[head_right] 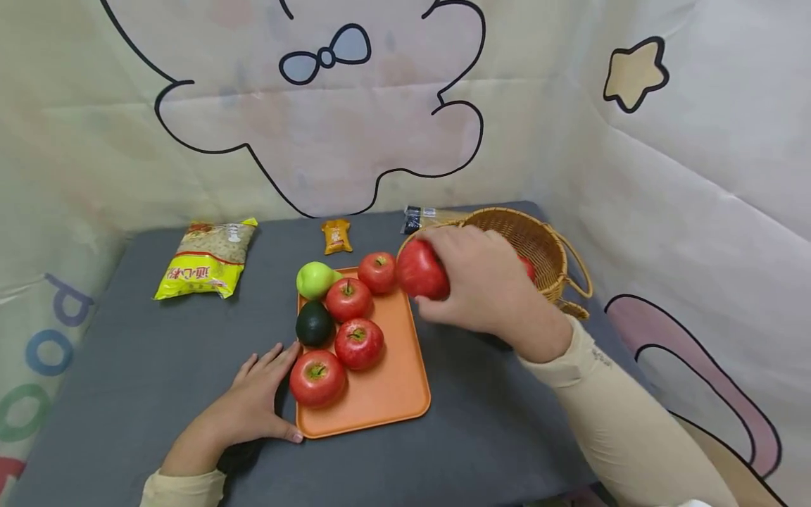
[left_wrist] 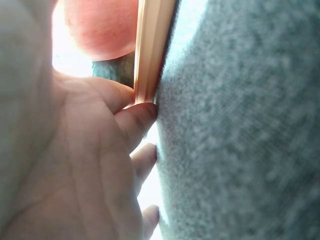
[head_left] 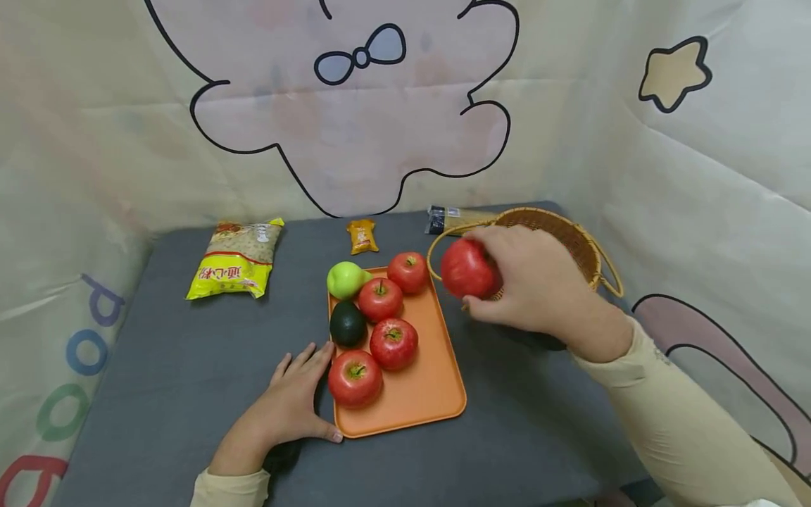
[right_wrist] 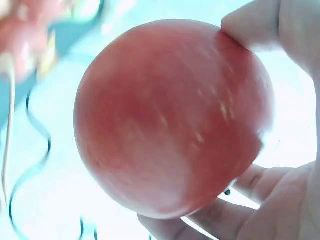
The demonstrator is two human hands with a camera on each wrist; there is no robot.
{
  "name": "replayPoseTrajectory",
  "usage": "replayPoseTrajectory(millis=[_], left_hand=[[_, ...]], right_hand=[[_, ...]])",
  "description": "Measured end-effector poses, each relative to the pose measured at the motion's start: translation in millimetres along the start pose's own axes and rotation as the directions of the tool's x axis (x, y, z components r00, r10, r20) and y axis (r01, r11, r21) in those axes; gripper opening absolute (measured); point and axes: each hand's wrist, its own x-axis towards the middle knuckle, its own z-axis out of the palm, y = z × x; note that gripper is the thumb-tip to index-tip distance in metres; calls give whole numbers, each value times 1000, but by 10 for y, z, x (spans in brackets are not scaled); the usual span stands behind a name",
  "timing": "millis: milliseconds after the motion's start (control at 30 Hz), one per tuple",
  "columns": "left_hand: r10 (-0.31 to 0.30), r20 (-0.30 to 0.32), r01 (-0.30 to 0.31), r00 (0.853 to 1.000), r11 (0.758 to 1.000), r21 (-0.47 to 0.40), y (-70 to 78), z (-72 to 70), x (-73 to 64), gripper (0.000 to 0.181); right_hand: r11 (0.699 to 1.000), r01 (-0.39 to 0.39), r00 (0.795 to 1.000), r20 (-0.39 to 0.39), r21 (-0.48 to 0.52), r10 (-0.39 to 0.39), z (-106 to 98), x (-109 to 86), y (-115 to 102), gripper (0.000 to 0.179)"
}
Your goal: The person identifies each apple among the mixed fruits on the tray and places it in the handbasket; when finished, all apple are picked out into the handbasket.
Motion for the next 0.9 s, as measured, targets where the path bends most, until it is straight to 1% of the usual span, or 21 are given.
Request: replayPoseTrajectory(millis=[67,100,133,200,267,333,433,500,667,767,900], left_hand=[[-1,-6,1,1000,1000,1,-11,-15,-13,152],[-1,-7,1,1000,1000,0,-17,-22,-21,152],[-1,-6,1,1000,1000,-1,-25,-28,-28,152],[-1,-8,1,1000,1000,-7,-37,-40,-47,152],[-1,-10,1,1000,1000,-12,-53,-45,-68,152],[-5,-13,4,1000,1000,-15,-69,-46,-87,152],[-7,-15,7,1000,1000,-20,-85,-40,-108,153],[-7,-14,6,1000,1000,-28,-86,-35,-112,153],[-7,-10,7,1000,999,-34,-66,-22,-88,153],[-5,-4,5,1000,1000,-22,-50,-11,-51,153],[3,1,-3,1000,1000,-5,-20,0,0,154]], right_hand=[[997,-77,997,9,-5,77,-166,50,188,76],[993,-120,992,33,-10,120,-227,78,288,76],[986,-164,984,63,-13,165,-270,103,394,76],[970,-242,961,128,-27,243,-303,158,598,76],[952,-301,931,200,-48,305,-281,214,784,77],[939,-339,902,261,-63,344,-204,266,955,77],[930,-359,872,325,-85,366,-33,319,1163,73],[934,-344,869,345,-92,354,93,339,1278,69],[953,-274,885,353,-130,303,340,370,1462,62],[954,-246,887,357,-169,292,422,371,1539,56],[952,-211,886,368,-221,282,467,347,1610,51]])
